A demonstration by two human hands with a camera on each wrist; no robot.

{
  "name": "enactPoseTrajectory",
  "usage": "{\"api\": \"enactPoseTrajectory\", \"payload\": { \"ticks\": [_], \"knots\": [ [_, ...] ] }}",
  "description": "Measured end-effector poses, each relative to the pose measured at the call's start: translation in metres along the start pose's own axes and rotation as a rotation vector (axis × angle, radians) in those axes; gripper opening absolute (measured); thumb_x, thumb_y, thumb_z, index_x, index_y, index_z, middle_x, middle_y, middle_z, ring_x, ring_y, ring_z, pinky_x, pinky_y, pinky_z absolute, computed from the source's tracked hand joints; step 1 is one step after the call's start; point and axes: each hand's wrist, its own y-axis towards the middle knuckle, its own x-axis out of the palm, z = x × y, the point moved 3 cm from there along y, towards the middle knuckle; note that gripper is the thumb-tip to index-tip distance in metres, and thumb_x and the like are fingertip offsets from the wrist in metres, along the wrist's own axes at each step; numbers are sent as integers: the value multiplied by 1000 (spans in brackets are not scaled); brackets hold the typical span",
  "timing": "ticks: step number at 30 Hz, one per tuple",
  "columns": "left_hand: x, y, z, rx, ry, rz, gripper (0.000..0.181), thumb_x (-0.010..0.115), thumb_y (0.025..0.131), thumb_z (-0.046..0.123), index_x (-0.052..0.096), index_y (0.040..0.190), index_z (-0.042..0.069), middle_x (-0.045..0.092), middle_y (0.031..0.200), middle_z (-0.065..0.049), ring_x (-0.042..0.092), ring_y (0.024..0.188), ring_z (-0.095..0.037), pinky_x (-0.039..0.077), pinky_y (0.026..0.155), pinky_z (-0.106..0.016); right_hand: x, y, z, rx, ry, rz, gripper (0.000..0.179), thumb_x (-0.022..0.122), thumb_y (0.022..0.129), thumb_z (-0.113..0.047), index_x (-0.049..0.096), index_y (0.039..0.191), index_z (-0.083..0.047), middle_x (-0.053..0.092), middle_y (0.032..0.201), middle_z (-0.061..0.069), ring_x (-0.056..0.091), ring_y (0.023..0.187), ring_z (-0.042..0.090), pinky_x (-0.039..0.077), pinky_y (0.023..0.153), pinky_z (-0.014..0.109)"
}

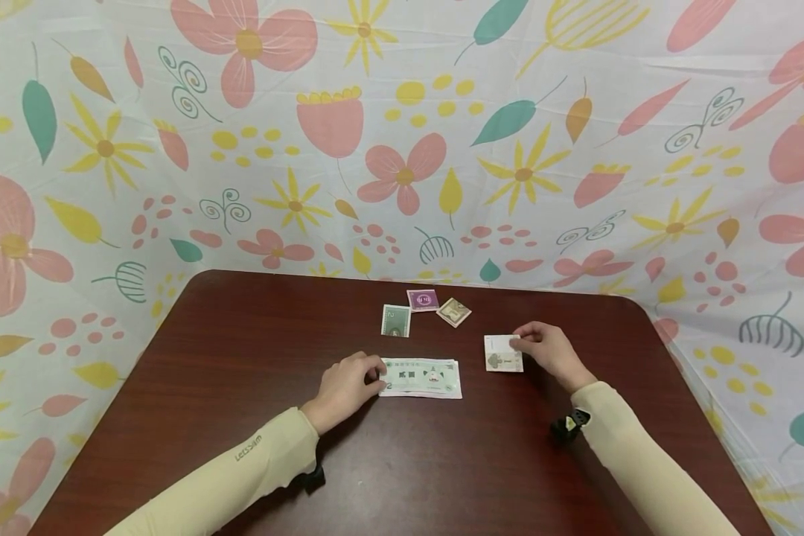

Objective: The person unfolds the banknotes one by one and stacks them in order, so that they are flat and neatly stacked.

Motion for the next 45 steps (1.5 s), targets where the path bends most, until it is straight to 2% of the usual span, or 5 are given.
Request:
{"api": "enactPoseTrajectory", "payload": {
  "ticks": [9, 17, 29, 36, 45],
  "knots": [
    [2, -1, 0, 7, -5, 1, 14, 82, 91, 20, 75, 103, 18, 64, 89, 5, 63, 72, -17, 48, 59, -38, 8, -6, -21, -18, 71, -59, 28, 73, 99, -25, 74, 114, -1, 68, 108, 12, 51, 86, 22, 43, 70, 33],
    [0, 1, 4, 32, -31, 20, 10, 80, 92, 18, 75, 100, 18, 64, 88, 6, 65, 74, -16, 49, 61, -37, 20, -9, -47, -70, 59, -128, 24, 75, 98, -25, 77, 111, -5, 71, 110, 10, 55, 90, 22, 45, 75, 35],
    [7, 11, 31, 148, -169, 41, 7, 76, 97, 23, 79, 102, 19, 76, 97, 6, 69, 81, -13, 51, 70, -33, 58, -7, -84, -191, 77, -281, 13, 76, 96, -21, 80, 102, -9, 74, 95, 2, 60, 87, 17, 50, 78, 33],
    [11, 17, 40, 133, -278, 23, 6, 76, 97, 20, 80, 101, 17, 78, 95, 6, 59, 70, -6, 48, 62, -25, 78, -9, -101, -239, 80, -356, 10, 74, 97, -21, 80, 100, -12, 75, 93, -2, 62, 86, 16, 50, 81, 35],
    [11, 17, 38, 64, -391, 27, 5, 77, 96, 18, 77, 94, 14, 76, 86, 2, 59, 69, -5, 48, 63, -24, 83, -8, -107, -250, 102, -350, 13, 74, 96, -19, 78, 102, -8, 74, 88, 0, 61, 80, 13, 50, 76, 31]
  ]
}}
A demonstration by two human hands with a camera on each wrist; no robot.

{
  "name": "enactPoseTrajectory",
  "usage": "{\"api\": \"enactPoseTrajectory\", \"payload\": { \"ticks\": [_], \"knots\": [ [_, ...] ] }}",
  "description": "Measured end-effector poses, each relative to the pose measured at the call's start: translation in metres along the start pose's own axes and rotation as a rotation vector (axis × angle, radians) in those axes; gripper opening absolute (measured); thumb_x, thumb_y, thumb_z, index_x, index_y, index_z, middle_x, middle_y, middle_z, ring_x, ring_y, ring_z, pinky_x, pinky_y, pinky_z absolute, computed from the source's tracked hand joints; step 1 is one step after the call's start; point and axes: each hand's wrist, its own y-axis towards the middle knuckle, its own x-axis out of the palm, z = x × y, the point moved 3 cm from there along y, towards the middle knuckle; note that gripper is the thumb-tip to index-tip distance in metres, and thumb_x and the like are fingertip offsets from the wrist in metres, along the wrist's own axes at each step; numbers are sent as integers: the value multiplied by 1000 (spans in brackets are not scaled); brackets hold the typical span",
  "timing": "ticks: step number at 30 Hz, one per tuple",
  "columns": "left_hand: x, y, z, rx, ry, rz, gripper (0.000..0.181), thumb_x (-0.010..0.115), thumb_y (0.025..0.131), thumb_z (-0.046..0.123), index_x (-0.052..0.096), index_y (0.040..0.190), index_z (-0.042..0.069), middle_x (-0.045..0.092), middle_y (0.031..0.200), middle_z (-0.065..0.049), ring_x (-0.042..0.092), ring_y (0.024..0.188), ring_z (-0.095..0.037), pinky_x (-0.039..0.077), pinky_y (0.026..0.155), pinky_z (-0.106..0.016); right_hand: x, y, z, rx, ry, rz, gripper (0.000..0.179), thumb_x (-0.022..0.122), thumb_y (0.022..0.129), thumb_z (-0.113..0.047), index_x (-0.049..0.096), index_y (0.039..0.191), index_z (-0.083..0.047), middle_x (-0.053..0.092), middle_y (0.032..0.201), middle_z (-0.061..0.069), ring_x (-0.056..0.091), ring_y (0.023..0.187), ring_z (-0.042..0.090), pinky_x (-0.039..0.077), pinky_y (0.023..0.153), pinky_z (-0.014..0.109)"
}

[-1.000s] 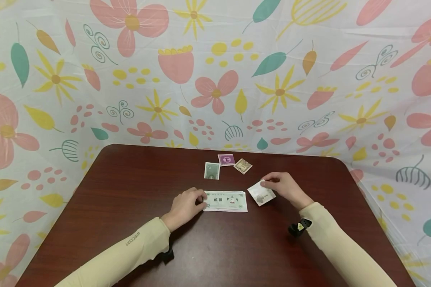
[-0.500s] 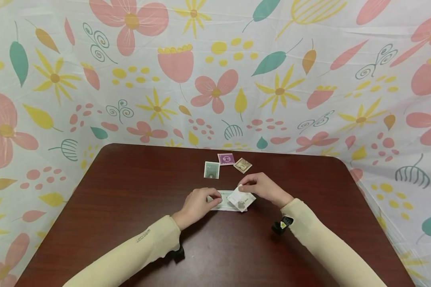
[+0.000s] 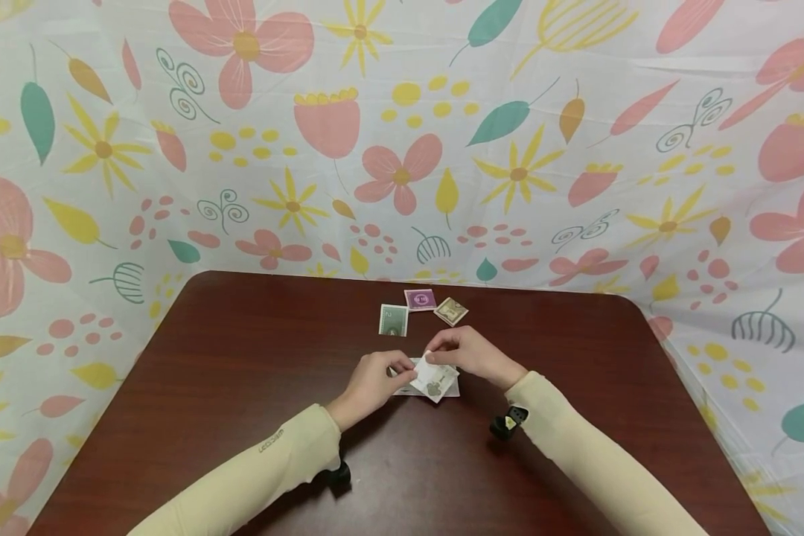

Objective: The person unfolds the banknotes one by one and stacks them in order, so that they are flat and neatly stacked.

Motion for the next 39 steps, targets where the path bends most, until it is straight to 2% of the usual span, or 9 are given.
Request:
{"api": "enactPoseTrajectory", "payload": {
  "ticks": [3, 8, 12, 15, 20, 24, 31, 36, 39],
  "knots": [
    [-1, -1, -2, -22, -37, 31, 5, 77, 95, 17, 75, 92, 13, 76, 85, 2, 61, 71, -6, 49, 65, -25, -1, 1, 0, -6, 8, 22, 15, 73, 98, -20, 77, 106, -8, 73, 89, 1, 63, 82, 14, 50, 77, 32],
    [-4, -2, -6, -37, -89, 104, 4, 75, 96, 12, 74, 93, 9, 78, 87, -1, 66, 76, -10, 52, 71, -26, -6, -1, 2, -17, 15, 85, 21, 69, 102, -24, 76, 115, -8, 74, 101, 4, 63, 90, 18, 52, 82, 36],
    [-9, -3, -11, -44, -125, 159, 5, 74, 96, 10, 73, 94, 6, 78, 89, -6, 71, 82, -17, 53, 75, -29, -9, -4, 7, -32, 64, 106, 28, 67, 104, -26, 73, 120, -4, 72, 102, 8, 63, 94, 31, 54, 84, 43],
    [-11, -3, -14, -63, -164, 185, 5, 74, 96, 10, 74, 94, 5, 78, 87, -6, 71, 81, -16, 53, 75, -29, -10, -4, 8, -52, 96, 100, 29, 69, 102, -23, 71, 122, -2, 73, 101, 10, 65, 99, 39, 56, 86, 42],
    [-12, -2, -15, -96, -181, 201, 5, 75, 96, 11, 76, 93, 7, 75, 85, -2, 64, 77, -11, 49, 73, -26, -8, -1, 10, -95, 50, 119, 20, 73, 99, -17, 73, 117, -8, 76, 101, 5, 70, 95, 24, 56, 81, 31],
    [-11, -2, -14, -93, -164, 204, 4, 76, 95, 12, 77, 92, 9, 74, 85, 0, 59, 77, -11, 47, 70, -25, -8, 0, 10, -130, -11, 177, 14, 73, 98, -12, 74, 111, -9, 76, 97, 3, 68, 89, 17, 56, 77, 29],
    [-13, -2, -11, -83, -124, 232, 4, 78, 93, 10, 78, 96, 7, 75, 84, -1, 63, 76, -11, 48, 70, -25, -5, 2, 6, -149, -70, 225, 13, 74, 96, -9, 74, 109, -12, 75, 95, 1, 67, 91, 18, 54, 81, 35],
    [-14, -2, -10, -102, -87, 238, 17, 79, 92, 10, 69, 106, 10, 73, 79, -1, 56, 66, -9, 44, 63, -26, -3, 3, 2, -170, -102, 231, 14, 73, 97, -8, 74, 110, -11, 74, 95, 1, 66, 90, 18, 52, 82, 39],
    [-13, -2, -10, -97, -74, 244, 15, 79, 92, 11, 68, 102, 10, 73, 80, 0, 53, 65, -8, 42, 62, -25, -2, 3, 1, -168, -110, 242, 14, 72, 97, -7, 73, 110, -10, 74, 95, 2, 66, 89, 18, 52, 81, 39]
  ]
}}
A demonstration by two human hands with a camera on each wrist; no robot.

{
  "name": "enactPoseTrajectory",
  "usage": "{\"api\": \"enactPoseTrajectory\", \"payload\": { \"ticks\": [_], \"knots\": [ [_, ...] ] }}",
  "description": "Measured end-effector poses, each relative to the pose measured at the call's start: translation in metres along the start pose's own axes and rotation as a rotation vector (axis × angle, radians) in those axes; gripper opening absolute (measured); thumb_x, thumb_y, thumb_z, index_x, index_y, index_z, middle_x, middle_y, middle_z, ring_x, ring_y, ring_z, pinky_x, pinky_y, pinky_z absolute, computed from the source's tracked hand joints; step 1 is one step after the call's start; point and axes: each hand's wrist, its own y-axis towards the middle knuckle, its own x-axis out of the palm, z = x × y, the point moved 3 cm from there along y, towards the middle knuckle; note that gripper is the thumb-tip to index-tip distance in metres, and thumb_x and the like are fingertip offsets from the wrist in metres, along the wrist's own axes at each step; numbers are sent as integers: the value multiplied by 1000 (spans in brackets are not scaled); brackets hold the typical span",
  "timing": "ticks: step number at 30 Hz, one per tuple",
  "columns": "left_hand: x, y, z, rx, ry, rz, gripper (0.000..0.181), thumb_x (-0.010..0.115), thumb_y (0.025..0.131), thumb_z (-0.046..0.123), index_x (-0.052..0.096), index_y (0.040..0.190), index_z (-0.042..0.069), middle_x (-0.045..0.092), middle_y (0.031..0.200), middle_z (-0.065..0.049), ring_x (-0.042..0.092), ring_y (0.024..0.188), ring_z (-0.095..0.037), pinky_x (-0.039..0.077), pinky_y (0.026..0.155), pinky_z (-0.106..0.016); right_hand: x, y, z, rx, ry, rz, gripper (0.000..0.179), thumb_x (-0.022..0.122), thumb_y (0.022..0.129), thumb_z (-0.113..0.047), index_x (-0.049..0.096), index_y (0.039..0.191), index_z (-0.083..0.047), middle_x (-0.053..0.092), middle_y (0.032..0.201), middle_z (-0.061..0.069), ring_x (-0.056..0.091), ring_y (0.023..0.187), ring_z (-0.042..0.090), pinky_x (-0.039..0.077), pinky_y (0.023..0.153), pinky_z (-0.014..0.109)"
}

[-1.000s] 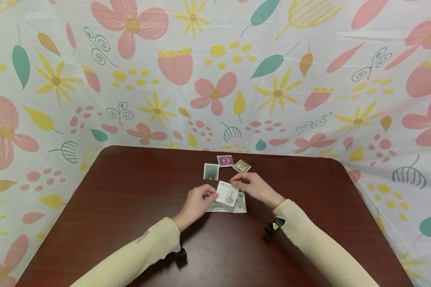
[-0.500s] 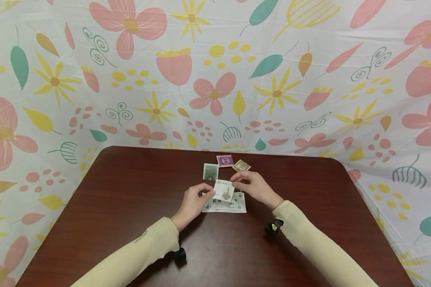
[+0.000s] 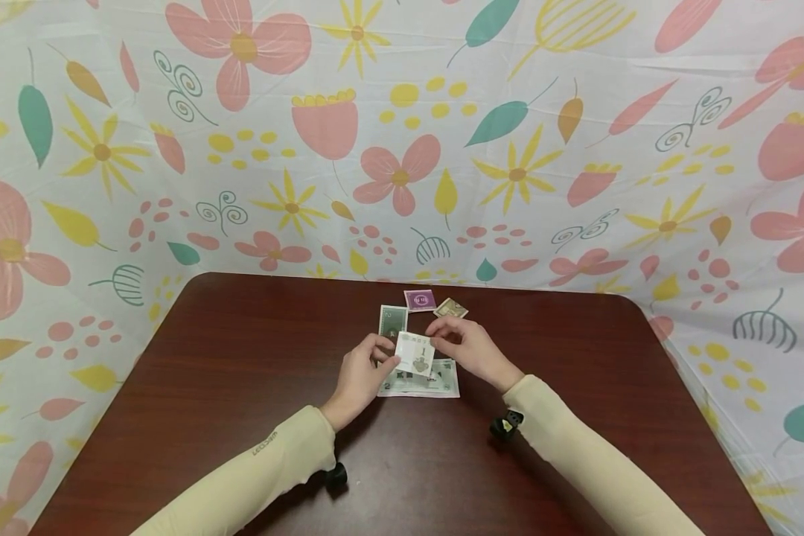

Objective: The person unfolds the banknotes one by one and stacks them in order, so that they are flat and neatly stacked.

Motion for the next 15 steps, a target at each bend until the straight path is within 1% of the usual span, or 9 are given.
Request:
{"api": "enactPoseTrajectory", "payload": {
  "ticks": [4, 6, 8, 13, 15],
  "knots": [
    [0, 0, -1, 31, -17, 12, 7, 78, 92, 9, 72, 93, 9, 73, 80, -1, 55, 69, -9, 41, 64, -24, 0, 1, 0, 3, -7, 5, 14, 72, 97, -7, 74, 111, -10, 74, 100, 3, 66, 92, 19, 52, 83, 38],
    [0, 0, -2, 42, -44, 13, 6, 79, 92, 9, 73, 91, 8, 73, 81, -2, 56, 70, -11, 41, 66, -24, 0, 1, 1, 10, -5, -2, 15, 71, 98, -8, 74, 112, -10, 75, 105, 2, 67, 95, 20, 53, 85, 40],
    [1, 1, -4, 47, -80, 12, 5, 79, 91, 8, 75, 91, 6, 73, 81, -4, 58, 72, -14, 43, 67, -24, 0, 1, 3, 12, 2, -15, 16, 70, 99, -9, 75, 115, -10, 75, 110, 1, 66, 100, 20, 53, 90, 43],
    [-1, 1, -10, 7, -159, 17, 8, 80, 90, 8, 77, 92, 1, 75, 84, -8, 64, 77, -17, 48, 73, -25, -1, 0, 5, -4, 48, -56, 20, 66, 103, -14, 76, 120, -13, 74, 121, 2, 64, 118, 23, 47, 104, 52],
    [-2, 1, -11, -10, -186, 19, 8, 80, 90, 8, 78, 93, 1, 76, 85, -9, 65, 78, -17, 49, 74, -25, -2, -1, 4, -16, 69, -64, 21, 63, 105, -14, 75, 122, -14, 73, 124, 4, 64, 120, 25, 46, 106, 54]
  ]
}}
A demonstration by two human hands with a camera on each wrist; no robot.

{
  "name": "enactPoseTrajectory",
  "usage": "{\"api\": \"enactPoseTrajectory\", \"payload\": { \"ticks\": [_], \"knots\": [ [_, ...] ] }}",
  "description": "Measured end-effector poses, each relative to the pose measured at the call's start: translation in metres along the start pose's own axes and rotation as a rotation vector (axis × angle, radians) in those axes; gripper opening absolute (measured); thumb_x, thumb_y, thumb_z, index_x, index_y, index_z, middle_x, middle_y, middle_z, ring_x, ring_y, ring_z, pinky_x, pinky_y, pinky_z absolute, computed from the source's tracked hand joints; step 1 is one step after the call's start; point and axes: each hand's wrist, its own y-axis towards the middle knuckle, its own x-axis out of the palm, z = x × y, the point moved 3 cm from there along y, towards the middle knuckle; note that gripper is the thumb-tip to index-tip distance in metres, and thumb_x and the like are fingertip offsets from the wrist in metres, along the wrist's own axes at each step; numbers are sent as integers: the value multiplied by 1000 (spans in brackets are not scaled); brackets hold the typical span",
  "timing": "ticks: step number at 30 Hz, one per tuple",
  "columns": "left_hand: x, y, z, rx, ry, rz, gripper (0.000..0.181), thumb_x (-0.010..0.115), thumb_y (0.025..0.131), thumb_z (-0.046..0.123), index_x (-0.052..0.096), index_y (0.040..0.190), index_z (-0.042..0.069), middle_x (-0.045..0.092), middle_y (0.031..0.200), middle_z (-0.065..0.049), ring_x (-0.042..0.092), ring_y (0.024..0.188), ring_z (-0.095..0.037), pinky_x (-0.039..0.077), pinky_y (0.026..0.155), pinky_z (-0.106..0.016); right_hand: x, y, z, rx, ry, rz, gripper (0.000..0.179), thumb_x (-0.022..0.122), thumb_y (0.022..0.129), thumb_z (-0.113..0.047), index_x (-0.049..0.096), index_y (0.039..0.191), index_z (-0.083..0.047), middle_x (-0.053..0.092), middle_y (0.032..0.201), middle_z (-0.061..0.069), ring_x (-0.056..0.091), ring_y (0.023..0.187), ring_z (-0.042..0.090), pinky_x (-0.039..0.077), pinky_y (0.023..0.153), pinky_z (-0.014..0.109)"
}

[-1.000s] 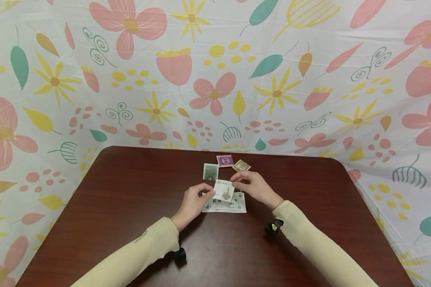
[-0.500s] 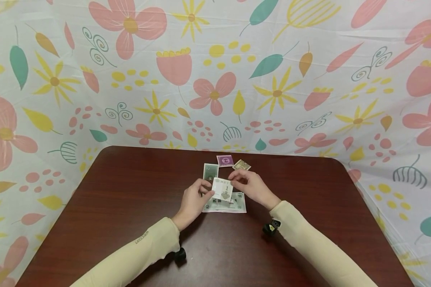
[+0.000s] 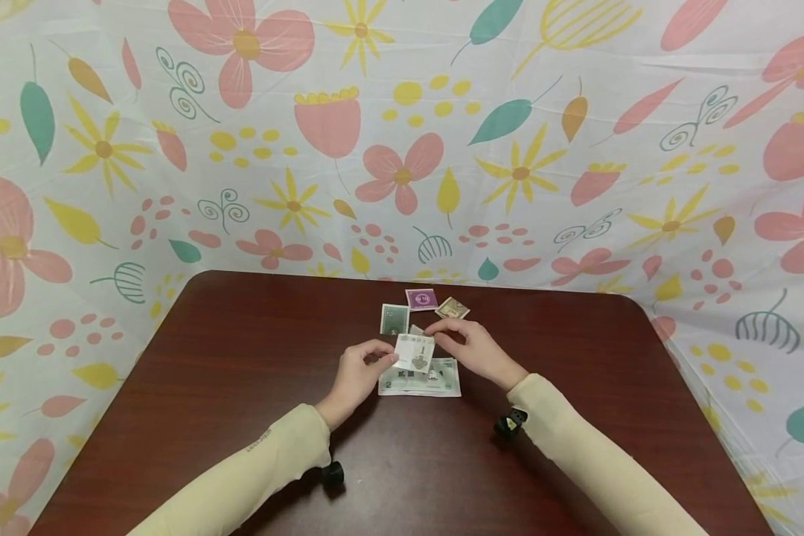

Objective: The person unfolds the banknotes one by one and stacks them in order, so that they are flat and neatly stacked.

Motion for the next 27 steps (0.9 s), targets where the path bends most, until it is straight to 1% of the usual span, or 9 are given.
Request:
{"api": "enactPoseTrajectory", "payload": {
  "ticks": [4, 8, 11, 14, 18, 20, 23, 27],
  "knots": [
    [-3, 0, -1, -14, -41, 9, 5, 80, 90, 6, 78, 92, 2, 75, 85, -11, 64, 77, -15, 48, 72, -24, -3, -1, 1, -11, -4, 5, 23, 59, 106, -11, 75, 122, -12, 73, 124, 5, 65, 119, 26, 46, 106, 54],
    [-5, -1, 0, -35, -65, 18, 5, 79, 90, 5, 78, 93, 1, 75, 86, -12, 60, 75, -10, 48, 71, -23, -5, -2, 5, 20, -40, 22, 23, 64, 102, -9, 75, 122, -14, 73, 125, 5, 62, 122, 27, 44, 108, 54],
    [-7, -2, 0, -53, -71, 25, 4, 79, 90, 4, 78, 93, 1, 74, 85, -11, 58, 74, -9, 47, 69, -23, -7, -4, 10, 53, -74, 43, 22, 69, 99, -10, 76, 120, -13, 71, 125, 6, 60, 123, 29, 43, 108, 56],
    [-10, -3, 1, -68, -77, 39, 4, 79, 90, 4, 78, 92, 1, 74, 84, -12, 56, 73, -9, 46, 67, -22, -9, -6, 15, 75, -109, 73, 19, 73, 97, -11, 75, 116, -11, 67, 118, 9, 60, 114, 30, 46, 101, 56],
    [-12, -4, 1, -102, -105, 61, 5, 78, 89, 0, 76, 93, -4, 73, 86, -17, 55, 74, -11, 44, 66, -21, -11, -10, 18, 98, -124, 103, 16, 75, 95, -11, 74, 110, -8, 63, 110, 12, 59, 101, 30, 48, 88, 48],
    [-12, -4, 0, -122, -125, 70, 7, 76, 90, -2, 75, 94, -7, 72, 87, -20, 54, 74, -12, 43, 65, -20, -12, -12, 20, 113, -116, 110, 16, 75, 95, -11, 71, 110, -7, 65, 108, 11, 60, 99, 28, 47, 86, 44],
    [-13, -4, -2, -152, -142, 75, 8, 76, 90, -2, 75, 96, -8, 72, 87, -20, 54, 73, -12, 43, 63, -20, -11, -16, 21, 136, -83, 107, 20, 74, 97, -12, 66, 114, -6, 71, 102, 9, 62, 96, 25, 46, 81, 38],
    [-15, -6, -3, -161, -142, 75, 8, 76, 91, 1, 75, 96, -5, 72, 86, -17, 55, 73, -10, 44, 65, -20, -7, -22, 20, 151, -34, 101, 34, 71, 98, -11, 54, 127, -4, 75, 96, 7, 63, 91, 21, 43, 77, 33]
  ]
}}
